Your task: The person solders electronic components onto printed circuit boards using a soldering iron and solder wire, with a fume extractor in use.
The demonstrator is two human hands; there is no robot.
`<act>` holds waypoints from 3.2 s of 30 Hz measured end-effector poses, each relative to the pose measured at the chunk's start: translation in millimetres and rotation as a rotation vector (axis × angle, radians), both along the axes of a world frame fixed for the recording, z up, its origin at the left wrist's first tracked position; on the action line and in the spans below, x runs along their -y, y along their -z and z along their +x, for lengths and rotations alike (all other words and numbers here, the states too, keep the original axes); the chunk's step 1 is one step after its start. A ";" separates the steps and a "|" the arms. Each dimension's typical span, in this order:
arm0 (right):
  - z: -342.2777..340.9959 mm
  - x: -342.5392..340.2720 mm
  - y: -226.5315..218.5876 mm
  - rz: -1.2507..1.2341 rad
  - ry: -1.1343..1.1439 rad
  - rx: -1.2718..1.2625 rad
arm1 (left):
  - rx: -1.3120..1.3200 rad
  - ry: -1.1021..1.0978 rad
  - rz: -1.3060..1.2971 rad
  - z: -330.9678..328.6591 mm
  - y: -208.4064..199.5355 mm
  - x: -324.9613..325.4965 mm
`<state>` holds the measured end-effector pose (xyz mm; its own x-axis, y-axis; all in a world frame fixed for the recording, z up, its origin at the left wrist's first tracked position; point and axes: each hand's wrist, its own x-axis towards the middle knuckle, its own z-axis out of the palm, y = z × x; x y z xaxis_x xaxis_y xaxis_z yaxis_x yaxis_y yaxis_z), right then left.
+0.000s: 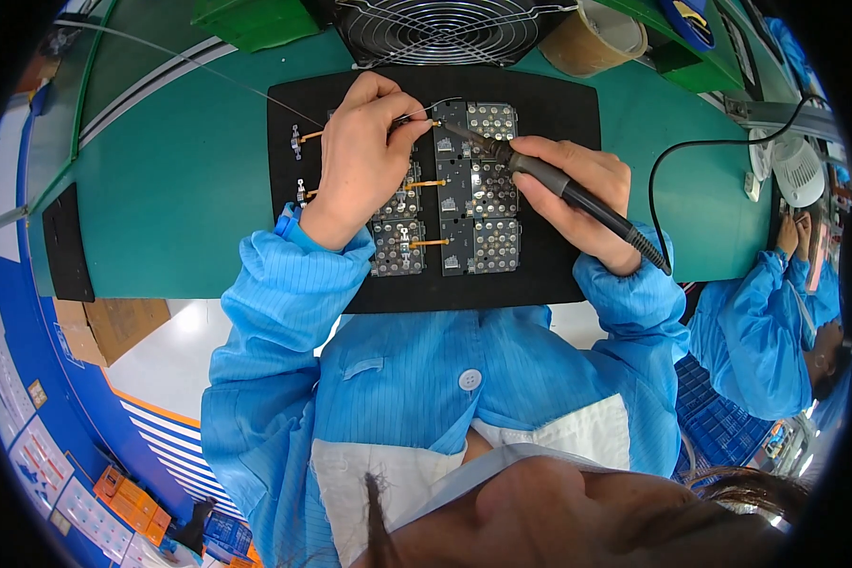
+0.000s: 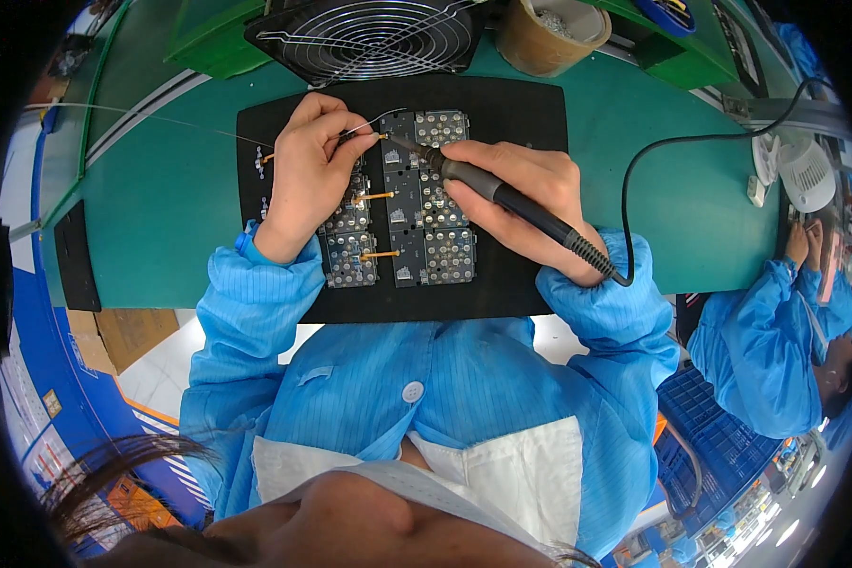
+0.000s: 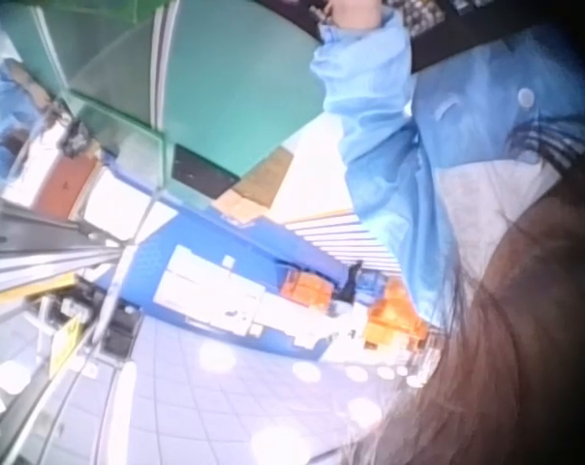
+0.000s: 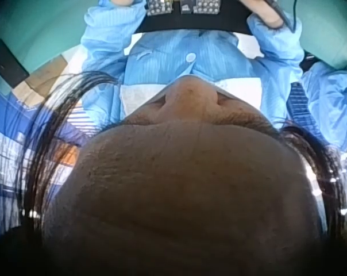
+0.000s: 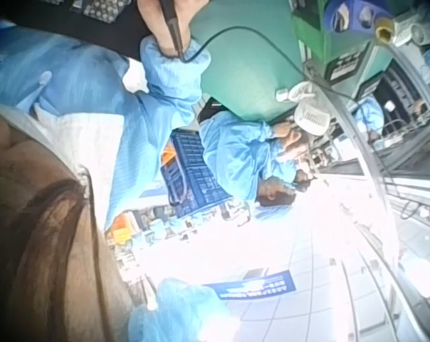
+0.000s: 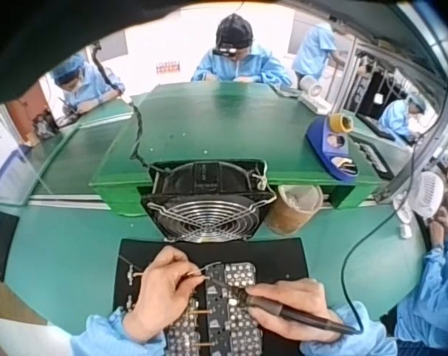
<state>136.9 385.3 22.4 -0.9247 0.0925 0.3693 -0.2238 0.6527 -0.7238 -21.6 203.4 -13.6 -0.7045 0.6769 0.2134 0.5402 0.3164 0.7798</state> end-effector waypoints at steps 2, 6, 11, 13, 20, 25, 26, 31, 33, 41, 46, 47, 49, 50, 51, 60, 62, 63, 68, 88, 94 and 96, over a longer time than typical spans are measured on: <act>-0.1 -0.6 0.6 -0.012 0.006 0.002 | -0.001 0.000 0.007 -0.4 1.6 -0.3; 0.2 -1.2 -1.3 0.001 -0.017 0.003 | -0.009 0.001 0.015 -0.5 2.6 -0.3; 0.8 0.7 -2.3 -0.007 -0.005 0.022 | 0.001 0.001 0.022 -0.4 3.1 0.7; 0.4 1.0 -1.3 -0.007 0.008 0.011 | 0.002 -0.001 0.022 -0.3 2.9 1.2; 0.6 1.0 -3.1 -0.004 -0.013 0.007 | 0.003 0.000 0.029 -1.1 4.9 1.7; 1.1 1.1 -3.9 -0.019 -0.004 0.017 | 0.006 0.002 0.034 -1.0 4.2 1.5; 0.9 1.0 -4.1 -0.019 -0.005 0.016 | 0.001 0.003 0.036 -1.0 4.1 1.8; 0.7 1.1 -4.1 -0.015 0.013 0.019 | -0.005 -0.001 0.028 -0.7 3.6 1.2; 0.8 0.7 -3.3 -0.014 0.010 0.027 | -0.007 -0.003 0.026 -0.1 2.7 1.3; -0.1 -0.2 -1.5 -0.019 0.001 -0.012 | 0.006 -0.001 0.014 -0.1 1.3 0.7; 0.4 -1.0 -0.9 -0.010 -0.016 -0.010 | -0.002 0.001 0.026 -0.1 2.8 1.0; 0.7 -1.1 -1.3 -0.010 -0.016 -0.010 | -0.008 0.003 0.032 0.0 2.9 1.1; 1.3 -1.2 -2.6 -0.007 -0.017 0.009 | 0.000 0.001 0.030 0.1 3.2 1.1; 1.4 -1.2 -3.0 -0.007 -0.016 0.008 | 0.008 -0.001 0.028 0.0 3.4 0.9; 1.4 -1.1 -3.3 -0.013 -0.014 0.015 | 0.008 -0.001 0.029 -0.1 3.2 0.8; 4.5 -4.7 -7.7 -0.002 0.003 -0.013 | 0.016 0.008 0.038 -0.4 2.0 -1.8; 6.9 -8.1 -11.5 0.001 0.029 -0.034 | -0.040 0.026 0.026 -1.0 1.6 -2.1; 9.0 -9.3 -14.3 -0.003 0.055 -0.031 | -0.047 0.035 0.035 -0.8 -0.2 -1.8; 31.5 -19.6 -27.7 0.056 0.262 -0.045 | 0.101 0.021 0.128 -2.3 -4.4 3.5; 34.7 -33.9 -10.4 0.342 0.466 -0.324 | 0.093 -0.020 0.075 29.0 -24.8 58.8; 51.3 2.1 -20.8 0.097 0.200 -0.054 | -0.033 0.106 0.090 35.9 -27.7 59.5; 50.9 8.9 -16.5 0.059 0.120 -0.053 | -0.095 0.137 0.048 37.6 -29.5 57.8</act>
